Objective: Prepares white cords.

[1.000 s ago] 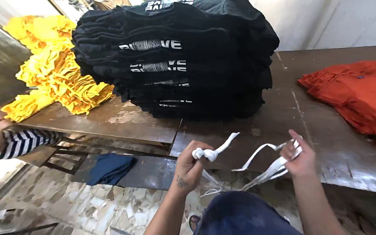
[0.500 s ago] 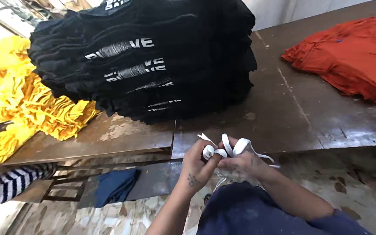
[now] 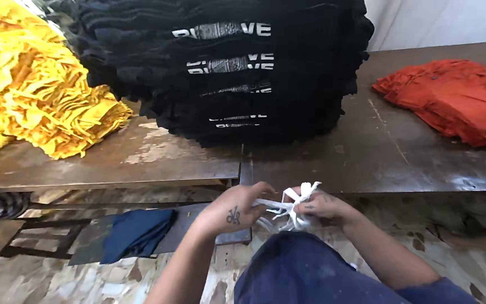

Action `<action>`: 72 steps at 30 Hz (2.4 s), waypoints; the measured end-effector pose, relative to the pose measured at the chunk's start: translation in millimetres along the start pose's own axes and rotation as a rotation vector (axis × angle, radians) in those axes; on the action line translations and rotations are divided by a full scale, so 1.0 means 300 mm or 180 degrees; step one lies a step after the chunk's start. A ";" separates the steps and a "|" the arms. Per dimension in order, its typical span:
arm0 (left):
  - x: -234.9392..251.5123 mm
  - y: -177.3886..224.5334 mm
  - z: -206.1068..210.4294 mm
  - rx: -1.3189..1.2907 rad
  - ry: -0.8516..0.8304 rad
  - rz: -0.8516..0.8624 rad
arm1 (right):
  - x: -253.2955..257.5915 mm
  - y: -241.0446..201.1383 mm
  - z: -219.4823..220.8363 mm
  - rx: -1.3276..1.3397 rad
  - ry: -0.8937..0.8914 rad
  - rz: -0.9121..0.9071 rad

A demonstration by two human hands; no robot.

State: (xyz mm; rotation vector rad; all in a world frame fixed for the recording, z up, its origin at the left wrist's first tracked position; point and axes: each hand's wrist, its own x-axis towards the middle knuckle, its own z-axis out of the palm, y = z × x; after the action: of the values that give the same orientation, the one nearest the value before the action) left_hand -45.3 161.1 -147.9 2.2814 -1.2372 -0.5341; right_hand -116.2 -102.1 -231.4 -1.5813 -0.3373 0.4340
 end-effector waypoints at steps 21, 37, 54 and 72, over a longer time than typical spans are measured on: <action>-0.014 0.046 -0.336 -0.0933 0.0679 0.0252 | 0.032 0.080 0.439 0.1950 -0.0437 -0.0979; -0.073 0.059 0.158 -0.1752 0.2755 0.1318 | 0.157 -0.044 0.376 0.2616 0.1353 -0.1965; 0.006 0.132 0.426 0.0375 0.1927 0.0744 | 0.046 0.075 -0.064 -0.0743 0.0864 0.1293; 0.359 0.161 0.866 -0.2622 0.3203 -0.0152 | -0.229 0.142 -0.137 0.0498 -0.0233 0.1741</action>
State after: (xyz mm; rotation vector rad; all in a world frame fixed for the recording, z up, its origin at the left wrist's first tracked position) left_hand -164.0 -13.1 -340.3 1.4861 -0.3375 0.1249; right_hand -159.3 -173.0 -268.0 -1.4936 0.0830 0.9177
